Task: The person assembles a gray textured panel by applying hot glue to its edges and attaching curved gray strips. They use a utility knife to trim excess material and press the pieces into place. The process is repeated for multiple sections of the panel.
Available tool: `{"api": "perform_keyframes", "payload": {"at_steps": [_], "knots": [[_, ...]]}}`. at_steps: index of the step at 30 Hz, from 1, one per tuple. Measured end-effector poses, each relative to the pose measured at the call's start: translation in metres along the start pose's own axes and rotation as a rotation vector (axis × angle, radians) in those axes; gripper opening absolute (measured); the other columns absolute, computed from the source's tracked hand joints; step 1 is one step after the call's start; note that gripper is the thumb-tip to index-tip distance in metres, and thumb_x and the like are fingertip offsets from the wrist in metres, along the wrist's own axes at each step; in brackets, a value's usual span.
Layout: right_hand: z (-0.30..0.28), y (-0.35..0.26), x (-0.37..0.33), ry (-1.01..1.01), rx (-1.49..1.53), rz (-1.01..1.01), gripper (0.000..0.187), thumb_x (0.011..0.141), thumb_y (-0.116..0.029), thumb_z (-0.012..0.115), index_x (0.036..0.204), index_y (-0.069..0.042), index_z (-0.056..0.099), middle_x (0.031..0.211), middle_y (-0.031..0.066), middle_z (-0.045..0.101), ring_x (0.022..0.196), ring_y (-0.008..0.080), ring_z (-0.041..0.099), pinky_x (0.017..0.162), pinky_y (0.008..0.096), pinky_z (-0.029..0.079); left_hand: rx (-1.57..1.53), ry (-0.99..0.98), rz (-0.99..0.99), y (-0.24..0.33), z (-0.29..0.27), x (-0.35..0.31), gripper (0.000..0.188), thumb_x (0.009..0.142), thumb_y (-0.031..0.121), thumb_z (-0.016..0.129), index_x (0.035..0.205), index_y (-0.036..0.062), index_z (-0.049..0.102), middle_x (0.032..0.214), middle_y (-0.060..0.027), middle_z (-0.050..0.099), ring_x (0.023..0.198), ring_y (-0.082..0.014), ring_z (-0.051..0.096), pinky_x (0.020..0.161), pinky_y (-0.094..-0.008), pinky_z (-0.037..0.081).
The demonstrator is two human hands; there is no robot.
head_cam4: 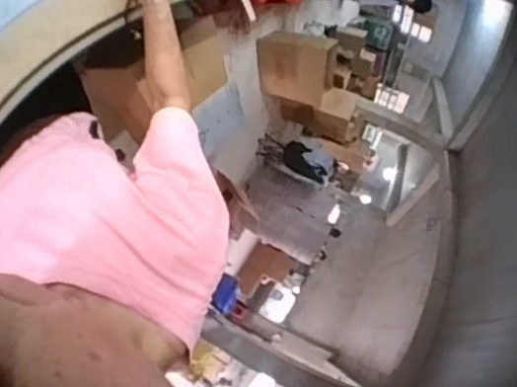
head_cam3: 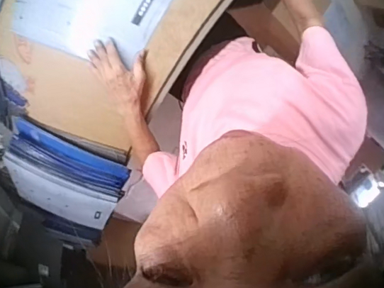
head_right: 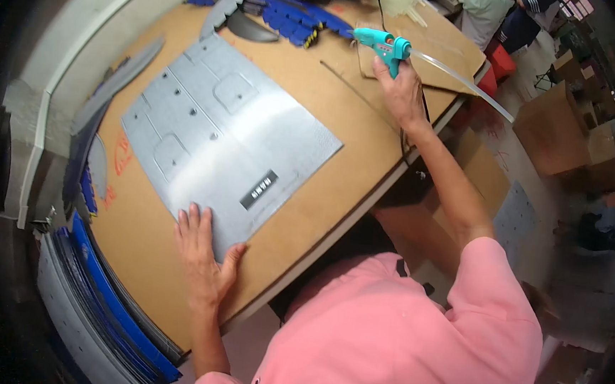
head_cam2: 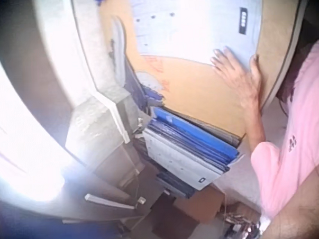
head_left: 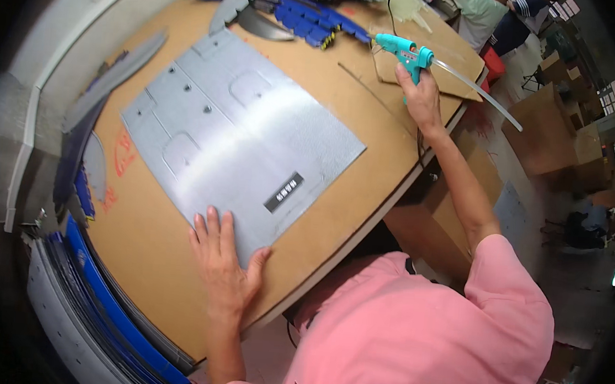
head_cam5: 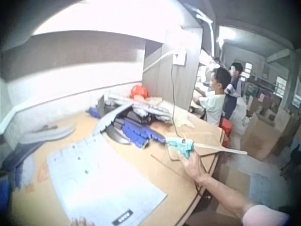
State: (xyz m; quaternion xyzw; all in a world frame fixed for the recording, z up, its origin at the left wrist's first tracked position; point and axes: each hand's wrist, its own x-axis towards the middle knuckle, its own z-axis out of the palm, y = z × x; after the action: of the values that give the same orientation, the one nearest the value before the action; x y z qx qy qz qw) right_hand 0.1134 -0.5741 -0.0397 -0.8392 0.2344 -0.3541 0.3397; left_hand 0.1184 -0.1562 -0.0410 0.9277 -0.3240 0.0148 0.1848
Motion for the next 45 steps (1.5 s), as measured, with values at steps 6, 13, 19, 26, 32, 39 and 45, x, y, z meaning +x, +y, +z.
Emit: {"api": "perform_keyframes", "payload": {"at_steps": [6,13,19,26,32,39,45], "knots": [[-0.034,0.065,0.065,0.313,-0.160,0.019,0.044,0.088,-0.038,0.058,0.114,-0.002,0.054,0.102,0.0228,0.062,0.095,0.0407,0.059,0.081,0.0454,0.045,-0.013,0.055,-0.020,0.010,0.007,0.004,0.073,0.076,0.038,0.070,0.130,-0.0042,0.046,0.141,-0.0288,0.037,0.133,-0.0473,0.029,0.110,-0.0560,0.019],[-0.024,0.070,0.051,0.044,-0.411,0.039,0.054,0.087,-0.045,0.055,0.124,-0.007,0.045,0.107,0.0203,0.061,0.104,0.0383,0.055,0.089,0.0512,0.033,0.005,0.037,-0.042,0.006,0.004,-0.002,0.073,0.078,0.040,0.069,0.131,-0.0043,0.046,0.141,-0.0289,0.037,0.133,-0.0469,0.029,0.110,-0.0560,0.019],[-0.035,0.074,0.043,0.032,-0.539,0.033,0.060,0.084,-0.042,0.060,0.129,-0.006,0.042,0.115,0.0170,0.058,0.110,0.0358,0.050,0.092,0.0503,0.029,0.019,0.027,-0.047,0.011,0.002,-0.002,0.074,0.077,0.037,0.070,0.132,-0.0048,0.044,0.141,-0.0283,0.037,0.135,-0.0447,0.028,0.111,-0.0536,0.018],[-0.038,0.065,0.014,-0.003,-0.598,0.057,0.068,0.084,-0.035,0.062,0.137,-0.001,0.034,0.118,0.0183,0.055,0.113,0.0357,0.047,0.093,0.0503,0.029,-0.015,0.042,-0.076,0.008,0.004,-0.003,0.078,0.076,0.036,0.071,0.134,-0.0064,0.041,0.142,-0.0272,0.036,0.136,-0.0433,0.027,0.112,-0.0530,0.017],[-0.043,0.058,-0.008,0.167,-0.815,-0.028,0.066,0.085,-0.030,0.063,0.136,0.000,0.036,0.126,0.0181,0.053,0.118,0.0337,0.047,0.095,0.0481,0.031,-0.057,0.046,-0.073,0.008,0.005,-0.001,0.080,0.074,0.034,0.073,0.134,-0.0071,0.041,0.142,-0.0276,0.036,0.136,-0.0437,0.028,0.112,-0.0531,0.017],[-0.006,-0.085,0.005,-0.076,-0.278,-0.481,0.017,0.084,-0.015,0.062,0.098,-0.006,0.065,0.095,0.0102,0.066,0.088,0.0290,0.060,0.079,0.0394,0.045,-0.061,0.020,-0.118,0.009,-0.001,-0.002,0.081,0.074,0.036,0.073,0.133,-0.0092,0.040,0.141,-0.0299,0.036,0.135,-0.0457,0.028,0.111,-0.0542,0.017],[0.141,-0.075,0.176,-0.148,-0.477,-0.672,0.028,0.085,-0.016,0.054,0.113,-0.014,0.058,0.084,0.0188,0.066,0.078,0.0362,0.064,0.066,0.0478,0.050,-0.076,0.001,-0.091,0.008,0.000,-0.001,0.083,0.075,0.041,0.072,0.132,-0.0093,0.041,0.140,-0.0299,0.037,0.134,-0.0455,0.029,0.111,-0.0554,0.018]]}}
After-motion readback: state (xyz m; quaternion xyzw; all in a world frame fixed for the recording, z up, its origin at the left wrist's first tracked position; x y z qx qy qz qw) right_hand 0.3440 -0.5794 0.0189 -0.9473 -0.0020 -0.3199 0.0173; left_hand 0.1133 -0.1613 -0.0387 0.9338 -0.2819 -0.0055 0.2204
